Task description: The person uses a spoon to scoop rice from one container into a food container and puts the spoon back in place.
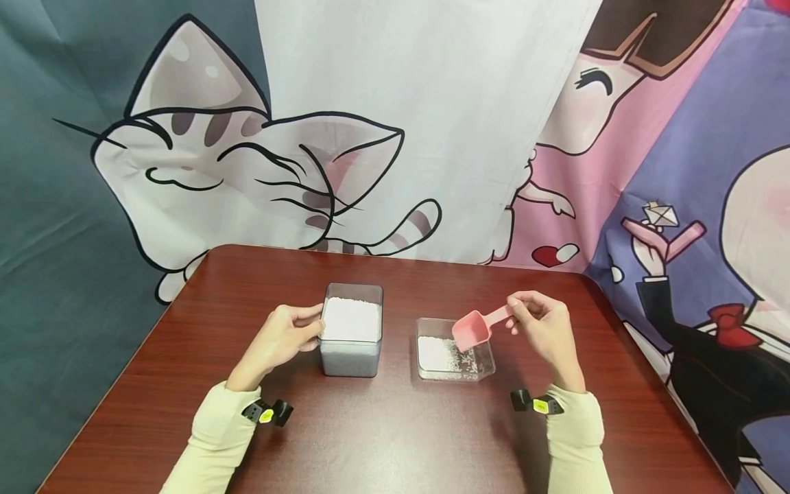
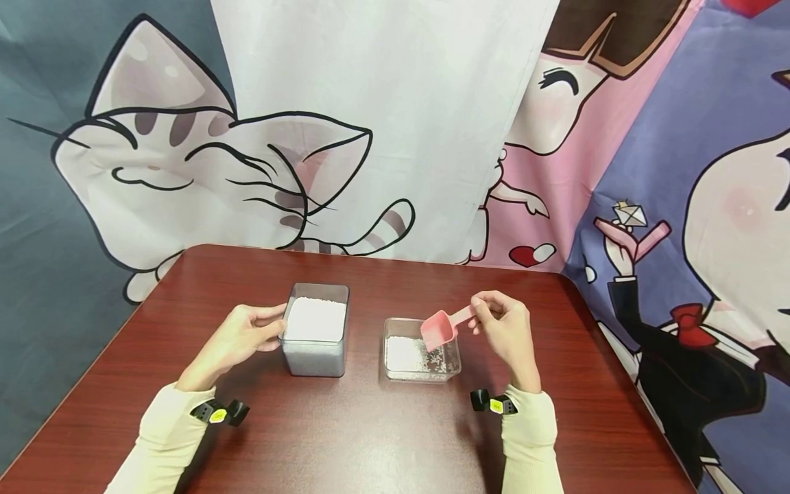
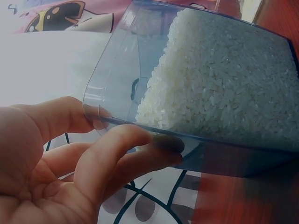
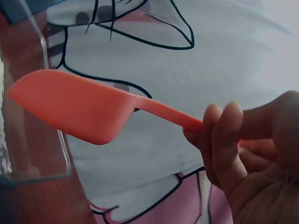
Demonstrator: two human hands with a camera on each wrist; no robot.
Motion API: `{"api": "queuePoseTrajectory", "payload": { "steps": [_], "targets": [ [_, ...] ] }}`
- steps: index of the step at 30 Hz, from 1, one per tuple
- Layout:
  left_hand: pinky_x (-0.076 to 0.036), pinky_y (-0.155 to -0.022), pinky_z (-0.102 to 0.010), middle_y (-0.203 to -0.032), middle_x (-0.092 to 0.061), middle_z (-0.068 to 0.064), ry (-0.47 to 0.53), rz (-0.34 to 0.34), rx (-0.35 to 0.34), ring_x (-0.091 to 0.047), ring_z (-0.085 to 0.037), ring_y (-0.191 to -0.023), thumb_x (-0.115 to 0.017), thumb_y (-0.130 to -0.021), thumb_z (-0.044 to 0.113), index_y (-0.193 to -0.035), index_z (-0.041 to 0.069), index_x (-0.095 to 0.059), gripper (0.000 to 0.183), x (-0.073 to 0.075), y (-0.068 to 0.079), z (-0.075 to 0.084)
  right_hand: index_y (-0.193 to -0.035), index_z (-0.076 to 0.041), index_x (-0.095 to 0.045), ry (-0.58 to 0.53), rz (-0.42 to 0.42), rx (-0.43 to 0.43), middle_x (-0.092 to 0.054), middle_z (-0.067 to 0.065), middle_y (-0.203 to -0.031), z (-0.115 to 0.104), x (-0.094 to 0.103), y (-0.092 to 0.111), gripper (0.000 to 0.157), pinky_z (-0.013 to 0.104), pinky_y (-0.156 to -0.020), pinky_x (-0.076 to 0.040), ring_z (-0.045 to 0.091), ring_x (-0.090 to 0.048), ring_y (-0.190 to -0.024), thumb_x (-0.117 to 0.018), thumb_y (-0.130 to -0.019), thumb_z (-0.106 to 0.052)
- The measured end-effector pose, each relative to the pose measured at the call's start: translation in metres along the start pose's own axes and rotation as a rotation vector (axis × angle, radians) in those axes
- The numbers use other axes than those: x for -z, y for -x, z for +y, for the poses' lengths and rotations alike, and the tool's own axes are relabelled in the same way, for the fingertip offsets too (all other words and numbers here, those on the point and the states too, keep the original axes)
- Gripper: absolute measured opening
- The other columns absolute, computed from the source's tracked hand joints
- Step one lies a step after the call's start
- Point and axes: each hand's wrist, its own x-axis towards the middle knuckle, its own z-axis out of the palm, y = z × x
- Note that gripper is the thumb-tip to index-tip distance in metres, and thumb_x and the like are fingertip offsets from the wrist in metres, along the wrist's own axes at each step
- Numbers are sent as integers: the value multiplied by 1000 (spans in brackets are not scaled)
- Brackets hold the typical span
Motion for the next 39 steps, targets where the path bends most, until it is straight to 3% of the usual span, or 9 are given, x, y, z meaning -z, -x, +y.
{"api": "queuePoseTrajectory", "payload": {
  "steps": [5, 10, 19, 27, 35, 38, 39],
  "targets": [
    [-56, -69, -30, -113, -60, -23, 3, -3, 1, -64, -19, -89, -60, -88, 10, -128, -4, -50, 44, 0, 0, 0, -93, 7, -64, 125, -37, 141, -62, 22, -64, -14, -5, 4, 10, 25, -42, -51, 20, -57, -46, -60, -85, 3],
    [-56, -69, -30, -113, -60, -23, 1, -1, 1, -64, -19, -89, -60, -88, 10, -128, -4, -50, 44, 0, 0, 0, -91, 7, -64, 172, -43, 235, -62, 18, -60, -20, -10, 5, 8, 21, -41, -49, 25, -57, -45, -61, -83, 5],
    [-56, -70, -30, -113, -60, -24, 2, -4, 6, -64, -19, -89, -59, -88, 9, -128, -5, -50, 43, 0, 1, 1, -91, 6, -64, 159, -57, 205, -62, 18, -62, -21, -12, 6, 8, 25, -41, -50, 23, -57, -46, -61, -84, 4],
    [-56, -70, -30, -115, -59, -24, 3, -1, 10, -64, -19, -90, -60, -88, 8, -128, -5, -50, 43, -1, 0, 1, -90, 7, -63, 112, -7, 205, -61, 20, -60, -13, -14, 4, 7, 24, -40, -50, 26, -56, -44, -60, -85, 3],
    [-56, -70, -30, -116, -59, -24, 7, 0, 10, -64, -20, -91, -59, -88, 8, -128, -5, -50, 43, -1, 0, 1, -91, 10, -63, 34, 45, 87, -60, 25, -64, -7, -15, 2, 12, 23, -41, -50, 17, -57, -44, -59, -87, 0],
    [-56, -70, -31, -115, -59, -24, 8, 0, 10, -64, -20, -91, -59, -88, 7, -128, -6, -49, 43, -1, 0, 1, -92, 9, -63, -12, 86, 37, -61, 22, -63, 10, -14, -2, 16, 25, -41, -51, 16, -58, -44, -61, -87, -6],
    [-56, -70, -31, -115, -59, -24, 8, 1, 11, -64, -21, -91, -59, -88, 7, -128, -5, -49, 43, -1, 0, 0, -91, 9, -64, -79, 84, 35, -62, 20, -63, 16, -14, -2, 16, 24, -42, -51, 15, -58, -45, -61, -87, -6]
  ]
}}
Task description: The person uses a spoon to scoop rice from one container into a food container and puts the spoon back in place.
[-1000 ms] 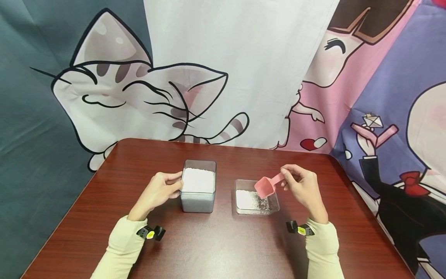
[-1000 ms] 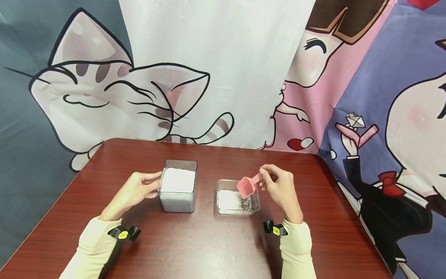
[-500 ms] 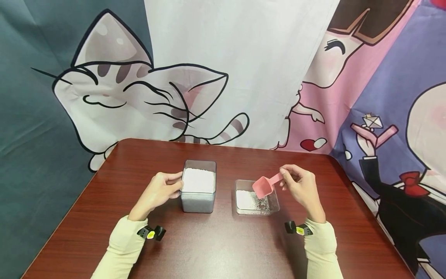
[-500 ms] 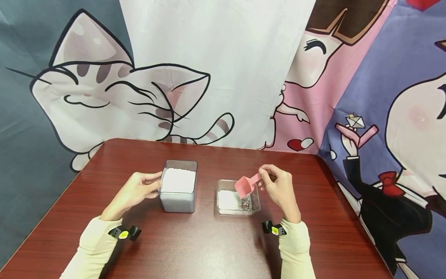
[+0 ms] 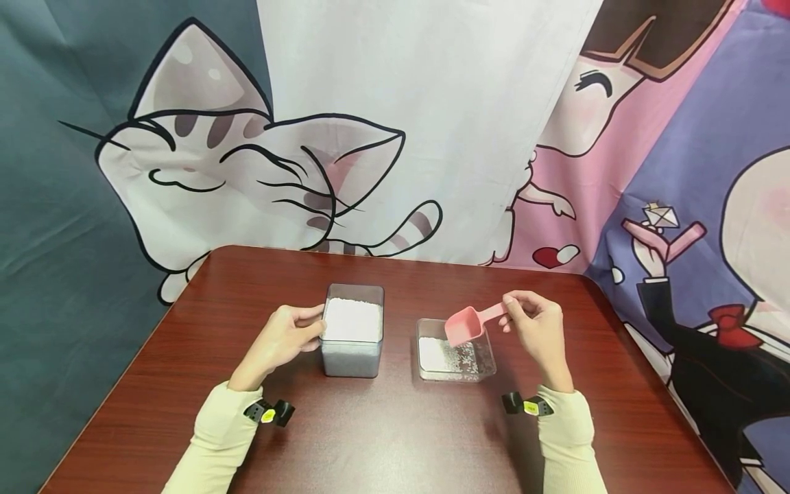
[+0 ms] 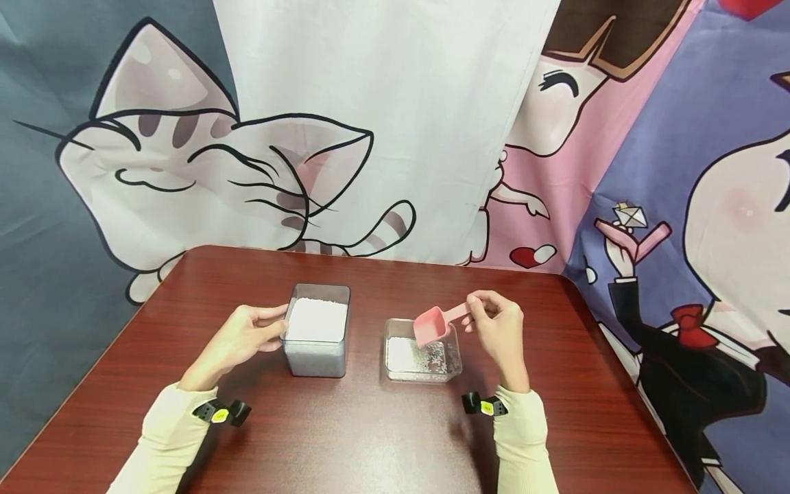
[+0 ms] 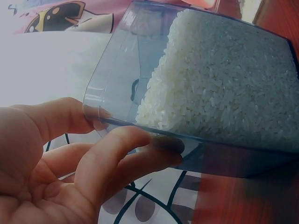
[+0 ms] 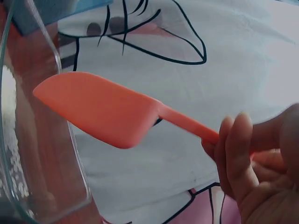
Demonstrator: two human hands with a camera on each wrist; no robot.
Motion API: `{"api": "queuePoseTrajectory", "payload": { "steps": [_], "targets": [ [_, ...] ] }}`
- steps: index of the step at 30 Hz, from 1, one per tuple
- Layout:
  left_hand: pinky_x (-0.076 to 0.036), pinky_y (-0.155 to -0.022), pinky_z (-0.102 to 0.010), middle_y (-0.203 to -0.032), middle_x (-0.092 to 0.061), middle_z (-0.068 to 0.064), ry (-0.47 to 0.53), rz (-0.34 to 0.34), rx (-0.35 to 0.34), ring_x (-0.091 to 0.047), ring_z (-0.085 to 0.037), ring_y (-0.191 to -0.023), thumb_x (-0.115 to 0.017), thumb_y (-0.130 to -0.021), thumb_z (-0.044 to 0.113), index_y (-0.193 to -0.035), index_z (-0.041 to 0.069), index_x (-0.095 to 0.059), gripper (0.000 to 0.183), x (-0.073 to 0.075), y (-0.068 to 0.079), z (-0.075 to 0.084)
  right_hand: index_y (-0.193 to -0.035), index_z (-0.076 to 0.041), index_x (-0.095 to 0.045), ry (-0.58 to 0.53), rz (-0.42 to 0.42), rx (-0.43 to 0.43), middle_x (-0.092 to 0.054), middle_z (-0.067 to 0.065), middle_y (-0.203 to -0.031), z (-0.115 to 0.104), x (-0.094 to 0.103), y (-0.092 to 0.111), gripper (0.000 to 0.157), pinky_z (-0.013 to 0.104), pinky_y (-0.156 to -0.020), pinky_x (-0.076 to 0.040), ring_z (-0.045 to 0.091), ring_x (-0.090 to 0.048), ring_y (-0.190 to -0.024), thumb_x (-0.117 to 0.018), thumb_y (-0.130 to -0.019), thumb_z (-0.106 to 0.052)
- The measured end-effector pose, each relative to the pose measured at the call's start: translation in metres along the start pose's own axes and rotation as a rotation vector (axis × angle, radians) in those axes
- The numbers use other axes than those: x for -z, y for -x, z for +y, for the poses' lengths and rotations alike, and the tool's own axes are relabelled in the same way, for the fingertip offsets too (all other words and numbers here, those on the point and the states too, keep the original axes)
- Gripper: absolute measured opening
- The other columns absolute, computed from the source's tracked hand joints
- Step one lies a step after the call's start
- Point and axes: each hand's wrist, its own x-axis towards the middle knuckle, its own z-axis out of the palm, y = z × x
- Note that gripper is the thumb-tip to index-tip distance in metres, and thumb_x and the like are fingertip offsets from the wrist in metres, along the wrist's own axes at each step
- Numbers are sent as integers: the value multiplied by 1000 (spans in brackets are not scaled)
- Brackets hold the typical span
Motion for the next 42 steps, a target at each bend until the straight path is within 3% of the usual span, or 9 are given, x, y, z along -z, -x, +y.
{"api": "queuePoseTrajectory", "payload": {
  "steps": [7, 9, 17, 19, 23, 30, 31, 37, 42],
  "targets": [
    [-56, -69, -30, -114, -60, -23, 0, 4, 8, -64, -22, -91, -60, -87, 8, -128, -5, -50, 44, 0, 0, 0, -97, 5, -67, -251, 123, -71, -66, 17, -71, 149, 18, -28, 30, 30, -41, -52, 23, -60, -48, -73, -79, -18],
    [-56, -69, -30, -114, -59, -23, 1, 2, 8, -64, -22, -91, -60, -87, 8, -128, -5, -50, 44, 0, 0, 0, -97, 6, -67, -309, 135, -129, -66, 18, -73, 151, 18, -28, 30, 30, -43, -53, 21, -60, -49, -73, -78, -17],
    [-56, -70, -31, -117, -58, -24, 0, -1, -2, -64, -21, -91, -61, -87, 9, -128, -4, -50, 44, 1, 1, 1, -85, 6, -68, -507, 156, -328, -66, 9, -69, 29, -2, -8, 8, 19, -46, -52, 11, -59, -49, -66, -82, -1],
    [-56, -70, -31, -116, -59, -23, -4, 0, 0, -64, -21, -91, -60, -87, 9, -128, -4, -50, 44, 1, 1, 1, -82, 6, -68, -574, 174, -369, -66, 9, -67, 14, -10, -6, 5, 18, -45, -51, 11, -59, -48, -63, -83, 3],
    [-56, -70, -31, -115, -60, -22, -21, 12, -1, -64, -21, -90, -60, -87, 10, -128, -3, -50, 44, 1, 2, 2, -84, 9, -66, -655, 192, -390, -65, 10, -66, -1, -27, -6, 6, 17, -45, -51, 12, -59, -48, -61, -83, 5],
    [-56, -71, -31, -115, -60, -21, -18, 4, 7, -64, -20, -90, -62, -87, 11, -128, -2, -51, 45, 0, 2, 3, -91, 15, -62, -613, 158, -251, -63, 9, -65, -20, -55, -11, 22, 16, -44, -49, 11, -58, -48, -68, -81, -4],
    [-56, -71, -31, -115, -60, -21, -14, 4, 8, -64, -20, -90, -62, -87, 11, -128, -2, -51, 45, 0, 2, 3, -91, 13, -64, -646, 121, -223, -64, 9, -65, -1, -60, -17, 21, 16, -44, -49, 10, -58, -49, -68, -81, -5],
    [-56, -70, -30, -115, -60, -22, -23, 8, 9, -65, -18, -87, -61, -87, 11, -128, -2, -51, 44, 1, 2, 3, -92, 17, -62, -548, 77, -139, -63, 13, -62, -16, -81, -20, 25, 19, -43, -50, 11, -56, -47, -67, -82, -6],
    [-56, -70, -30, -117, -59, -22, -23, -2, 8, -65, -18, -87, -60, -88, 11, -129, -3, -50, 44, 0, 1, 2, -92, 19, -60, -418, 54, -97, -63, 15, -60, -50, -95, -15, 22, 21, -42, -50, 13, -57, -45, -63, -84, -1]
  ]
}}
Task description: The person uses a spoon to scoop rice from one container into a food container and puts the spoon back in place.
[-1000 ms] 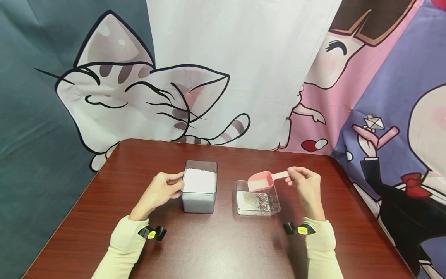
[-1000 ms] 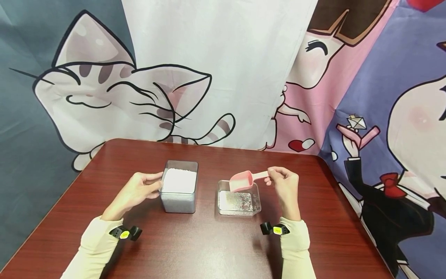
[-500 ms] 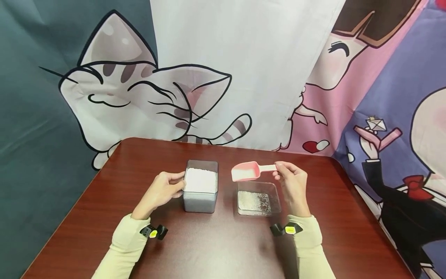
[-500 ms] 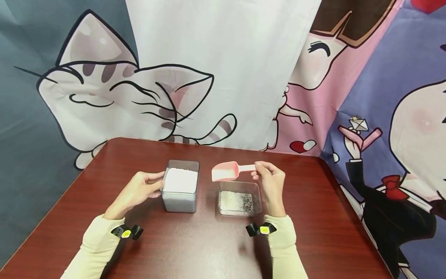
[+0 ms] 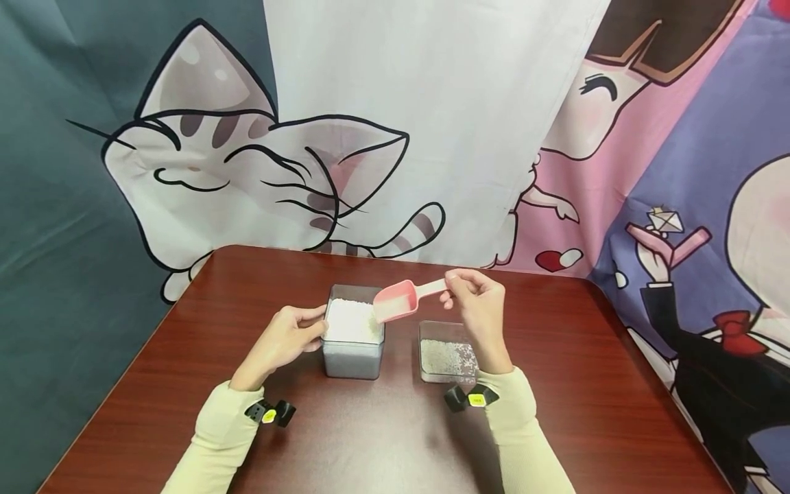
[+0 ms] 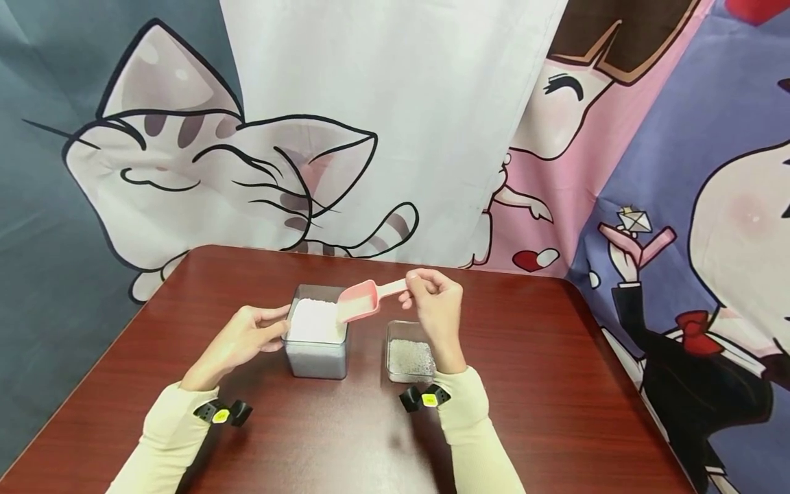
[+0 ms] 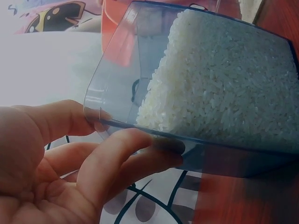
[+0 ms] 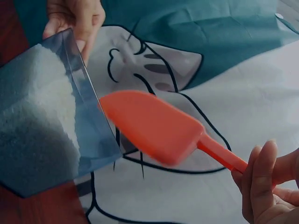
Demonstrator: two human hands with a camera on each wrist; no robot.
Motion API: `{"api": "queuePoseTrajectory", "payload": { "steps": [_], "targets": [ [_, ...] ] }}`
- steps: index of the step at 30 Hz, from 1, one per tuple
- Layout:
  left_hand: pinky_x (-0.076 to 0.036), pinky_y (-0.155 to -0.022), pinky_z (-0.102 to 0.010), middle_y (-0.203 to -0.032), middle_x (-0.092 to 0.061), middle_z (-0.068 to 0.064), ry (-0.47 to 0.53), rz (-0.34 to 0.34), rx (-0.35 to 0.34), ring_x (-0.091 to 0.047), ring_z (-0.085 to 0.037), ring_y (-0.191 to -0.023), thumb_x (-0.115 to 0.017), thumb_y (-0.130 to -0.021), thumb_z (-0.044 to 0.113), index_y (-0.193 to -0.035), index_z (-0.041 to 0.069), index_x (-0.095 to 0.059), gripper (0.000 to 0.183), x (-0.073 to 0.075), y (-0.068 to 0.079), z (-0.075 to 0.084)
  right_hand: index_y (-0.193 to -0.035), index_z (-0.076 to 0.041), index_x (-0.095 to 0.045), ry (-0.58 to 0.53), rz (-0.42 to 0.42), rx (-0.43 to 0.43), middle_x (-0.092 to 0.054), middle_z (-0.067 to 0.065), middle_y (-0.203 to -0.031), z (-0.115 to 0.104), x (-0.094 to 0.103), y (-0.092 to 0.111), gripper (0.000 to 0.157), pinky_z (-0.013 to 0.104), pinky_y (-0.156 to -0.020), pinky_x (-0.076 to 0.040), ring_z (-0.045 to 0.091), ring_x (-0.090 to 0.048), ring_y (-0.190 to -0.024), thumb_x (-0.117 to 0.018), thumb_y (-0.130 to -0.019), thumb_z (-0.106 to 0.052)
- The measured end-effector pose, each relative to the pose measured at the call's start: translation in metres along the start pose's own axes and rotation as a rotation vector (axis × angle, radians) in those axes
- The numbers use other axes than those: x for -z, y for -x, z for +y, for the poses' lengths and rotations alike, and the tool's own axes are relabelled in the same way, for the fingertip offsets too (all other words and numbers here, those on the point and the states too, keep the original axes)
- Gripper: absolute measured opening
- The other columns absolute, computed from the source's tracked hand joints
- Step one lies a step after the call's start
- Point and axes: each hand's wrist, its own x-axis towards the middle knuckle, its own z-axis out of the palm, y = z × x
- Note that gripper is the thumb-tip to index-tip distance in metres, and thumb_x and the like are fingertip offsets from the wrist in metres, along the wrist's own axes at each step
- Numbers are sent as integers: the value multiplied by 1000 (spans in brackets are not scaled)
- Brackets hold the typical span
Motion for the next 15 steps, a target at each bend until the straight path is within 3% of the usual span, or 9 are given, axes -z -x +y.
{"api": "queuePoseTrajectory", "payload": {
  "steps": [7, 15],
  "targets": [
    [-56, -69, -29, -119, -57, -22, -6, 1, -16, -64, -18, -87, -59, -88, 9, -128, -3, -50, 43, 0, 0, -3, -88, 11, -65, 160, -70, 92, -62, 19, -60, -8, -28, 3, 16, 25, -40, -50, 12, -57, -42, -63, -85, -5],
    [-56, -70, -29, -121, -55, -24, -19, -21, -47, -64, -18, -86, -57, -90, 10, -129, -5, -49, 43, 1, -1, -4, -87, 6, -66, 288, -99, 134, -62, 19, -59, -6, -50, 6, 12, 25, -39, -50, 17, -57, -42, -60, -85, -4]
  ]
}}
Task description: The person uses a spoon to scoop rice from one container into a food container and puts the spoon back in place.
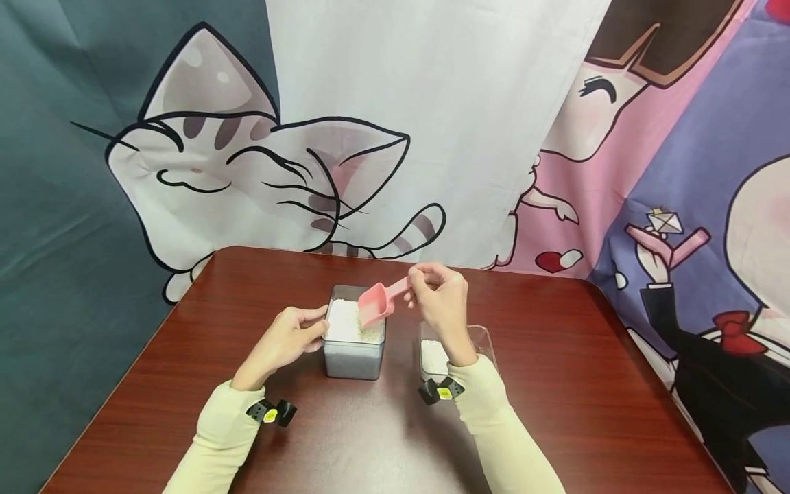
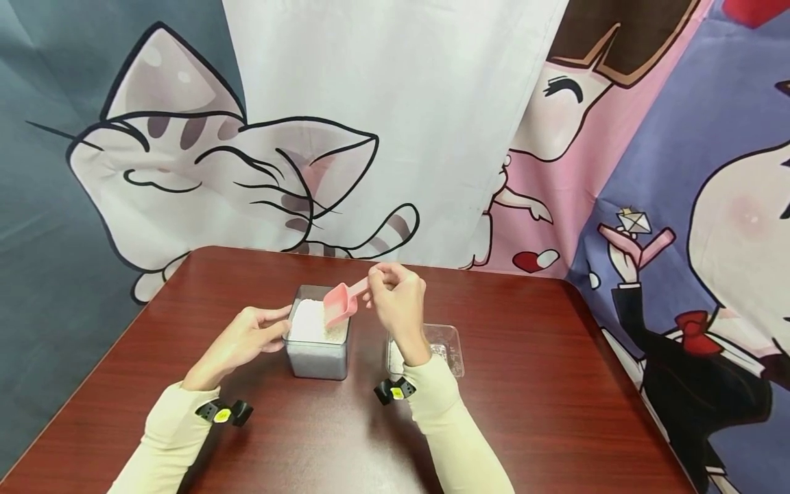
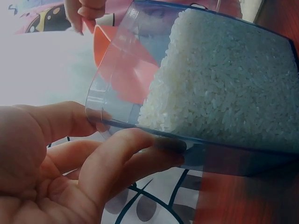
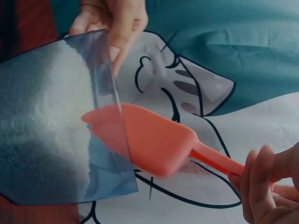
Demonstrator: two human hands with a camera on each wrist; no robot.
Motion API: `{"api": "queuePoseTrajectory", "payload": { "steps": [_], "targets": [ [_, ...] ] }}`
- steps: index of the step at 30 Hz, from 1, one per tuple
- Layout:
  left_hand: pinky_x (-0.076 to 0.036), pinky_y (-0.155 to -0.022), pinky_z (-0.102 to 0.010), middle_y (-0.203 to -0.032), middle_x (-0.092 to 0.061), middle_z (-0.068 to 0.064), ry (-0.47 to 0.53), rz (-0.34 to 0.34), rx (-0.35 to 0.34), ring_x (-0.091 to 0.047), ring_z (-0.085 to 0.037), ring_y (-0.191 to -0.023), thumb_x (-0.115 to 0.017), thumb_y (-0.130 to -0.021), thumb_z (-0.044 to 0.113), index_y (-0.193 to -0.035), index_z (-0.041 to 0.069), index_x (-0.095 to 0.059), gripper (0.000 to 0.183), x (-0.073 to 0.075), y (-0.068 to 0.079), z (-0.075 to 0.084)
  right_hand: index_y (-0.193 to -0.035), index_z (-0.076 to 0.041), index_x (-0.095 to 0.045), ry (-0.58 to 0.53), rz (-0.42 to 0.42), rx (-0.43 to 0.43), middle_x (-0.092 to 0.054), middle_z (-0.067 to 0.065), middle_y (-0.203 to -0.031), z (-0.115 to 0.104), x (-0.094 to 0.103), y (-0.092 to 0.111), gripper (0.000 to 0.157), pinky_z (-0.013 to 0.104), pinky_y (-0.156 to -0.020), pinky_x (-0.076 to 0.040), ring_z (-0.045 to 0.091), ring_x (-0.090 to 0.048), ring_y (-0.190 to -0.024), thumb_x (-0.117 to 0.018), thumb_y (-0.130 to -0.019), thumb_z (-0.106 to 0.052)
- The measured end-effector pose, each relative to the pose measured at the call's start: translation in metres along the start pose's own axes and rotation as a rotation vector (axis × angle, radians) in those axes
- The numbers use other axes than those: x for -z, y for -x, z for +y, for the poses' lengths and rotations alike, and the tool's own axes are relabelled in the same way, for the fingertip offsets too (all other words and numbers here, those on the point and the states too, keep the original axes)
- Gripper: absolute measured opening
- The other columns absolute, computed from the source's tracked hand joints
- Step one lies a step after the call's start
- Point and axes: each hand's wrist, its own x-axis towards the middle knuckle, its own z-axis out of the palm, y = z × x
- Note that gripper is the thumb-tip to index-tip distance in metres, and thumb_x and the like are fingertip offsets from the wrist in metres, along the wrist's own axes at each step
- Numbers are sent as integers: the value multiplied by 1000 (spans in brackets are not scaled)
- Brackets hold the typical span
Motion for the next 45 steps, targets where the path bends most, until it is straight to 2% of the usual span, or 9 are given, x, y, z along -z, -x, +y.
{"api": "queuePoseTrajectory", "payload": {
  "steps": [5, 12, 16, 21, 28, 34, 41, 45],
  "targets": [
    [-56, -69, -29, -116, -58, -24, -4, -5, -7, -64, -17, -82, -57, -89, 9, -129, -5, -48, 43, -1, 0, 1, -84, 5, -66, 45, -2, 6, -62, 19, -58, -5, -5, 2, 10, 24, -40, -50, 24, -58, -43, -58, -84, 0],
    [-56, -69, -29, -114, -59, -24, 1, 0, -10, -64, -19, -84, -57, -89, 8, -129, -6, -48, 43, 0, 1, 0, -81, -4, -67, 135, -11, 85, -64, 7, -57, 0, -15, 5, 12, 24, -40, -50, 14, -59, -44, -57, -86, -6],
    [-56, -69, -29, -116, -58, -24, -1, 1, -9, -64, -17, -83, -58, -89, 8, -128, -5, -49, 42, -1, 0, 1, -81, -3, -66, 163, -33, 115, -63, 7, -55, 1, -19, 7, 11, 23, -40, -50, 14, -58, -43, -56, -86, -6],
    [-56, -69, -29, -117, -58, -24, -3, 3, -1, -64, -17, -82, -58, -89, 9, -128, -5, -49, 42, -1, 0, 1, -81, -2, -65, 163, -37, 90, -62, 9, -55, 3, -22, 8, 10, 23, -39, -50, 21, -59, -43, -57, -86, -5],
    [-56, -68, -30, -121, -55, -25, 4, 16, 11, -64, -24, -88, -59, -88, 8, -127, -6, -50, 42, -1, 0, 1, -81, -4, -65, 180, -42, 64, -63, 4, -55, 13, -26, 10, 13, 23, -40, -50, 16, -59, -43, -55, -87, -8],
    [-56, -68, -32, -119, -55, -27, 31, 14, 5, -64, -23, -88, -60, -87, 7, -126, -8, -50, 43, -1, 0, 2, -82, -2, -66, 168, -36, 35, -63, 2, -55, 19, -32, 14, 12, 24, -39, -49, 21, -60, -44, -57, -86, -9],
    [-56, -68, -32, -119, -56, -26, 28, 21, 13, -64, -22, -87, -60, -87, 7, -126, -6, -51, 42, -1, 0, 1, -80, -3, -67, 185, -30, -35, -62, 1, -53, 27, -40, 16, 12, 23, -41, -48, 9, -58, -42, -59, -85, -10],
    [-56, -68, -32, -118, -56, -26, 29, 18, 14, -64, -23, -87, -60, -87, 7, -126, -7, -50, 42, -1, 0, 1, -80, 0, -67, 150, -34, -76, -63, 4, -54, 30, -42, 17, 13, 24, -42, -50, 11, -59, -42, -59, -84, -9]
  ]
}}
